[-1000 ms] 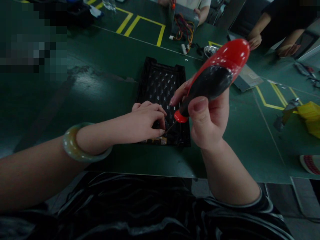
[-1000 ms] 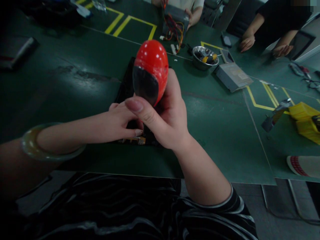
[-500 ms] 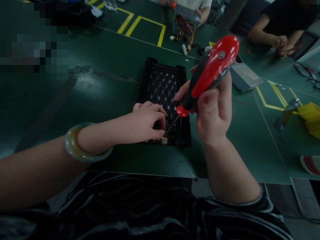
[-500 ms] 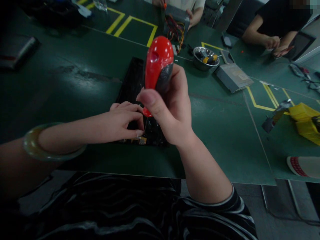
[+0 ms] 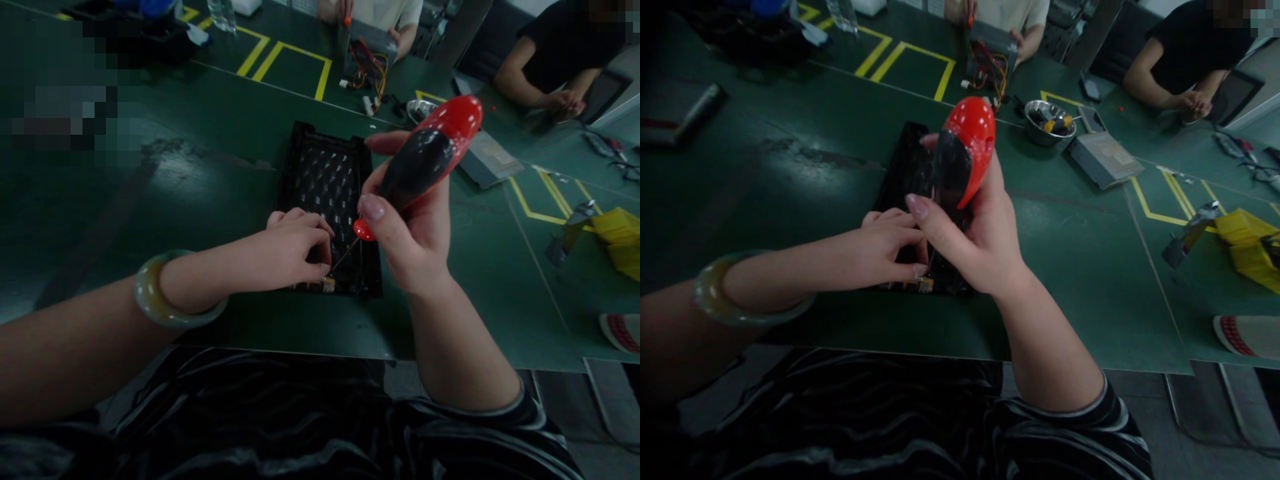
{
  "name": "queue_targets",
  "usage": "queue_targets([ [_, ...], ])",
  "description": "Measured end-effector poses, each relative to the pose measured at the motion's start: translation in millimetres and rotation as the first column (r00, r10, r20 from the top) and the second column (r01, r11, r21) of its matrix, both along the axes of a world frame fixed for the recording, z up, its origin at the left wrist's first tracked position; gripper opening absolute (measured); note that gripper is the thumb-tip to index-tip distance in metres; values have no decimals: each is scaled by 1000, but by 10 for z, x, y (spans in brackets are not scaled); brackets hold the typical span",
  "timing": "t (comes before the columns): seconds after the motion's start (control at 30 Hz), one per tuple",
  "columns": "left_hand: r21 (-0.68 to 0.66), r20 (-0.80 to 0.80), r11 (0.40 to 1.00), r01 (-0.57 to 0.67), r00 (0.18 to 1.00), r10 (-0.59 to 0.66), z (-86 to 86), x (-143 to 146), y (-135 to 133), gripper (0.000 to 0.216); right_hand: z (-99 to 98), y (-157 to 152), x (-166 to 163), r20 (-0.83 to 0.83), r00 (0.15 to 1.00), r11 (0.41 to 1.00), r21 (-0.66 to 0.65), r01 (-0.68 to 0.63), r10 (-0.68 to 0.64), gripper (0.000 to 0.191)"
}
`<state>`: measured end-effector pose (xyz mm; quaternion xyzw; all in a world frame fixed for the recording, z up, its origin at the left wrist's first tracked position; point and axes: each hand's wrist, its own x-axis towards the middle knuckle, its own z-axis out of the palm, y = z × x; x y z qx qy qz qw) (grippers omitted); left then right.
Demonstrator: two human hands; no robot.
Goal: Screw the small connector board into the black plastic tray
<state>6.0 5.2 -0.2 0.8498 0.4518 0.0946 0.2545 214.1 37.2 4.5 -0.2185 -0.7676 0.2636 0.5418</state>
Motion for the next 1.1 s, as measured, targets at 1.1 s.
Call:
queue_targets([
  [1.1, 85, 373, 934, -348, 880, 294, -90, -286, 328, 17, -245, 325, 142, -43, 818, 803, -229, 551, -574, 44],
])
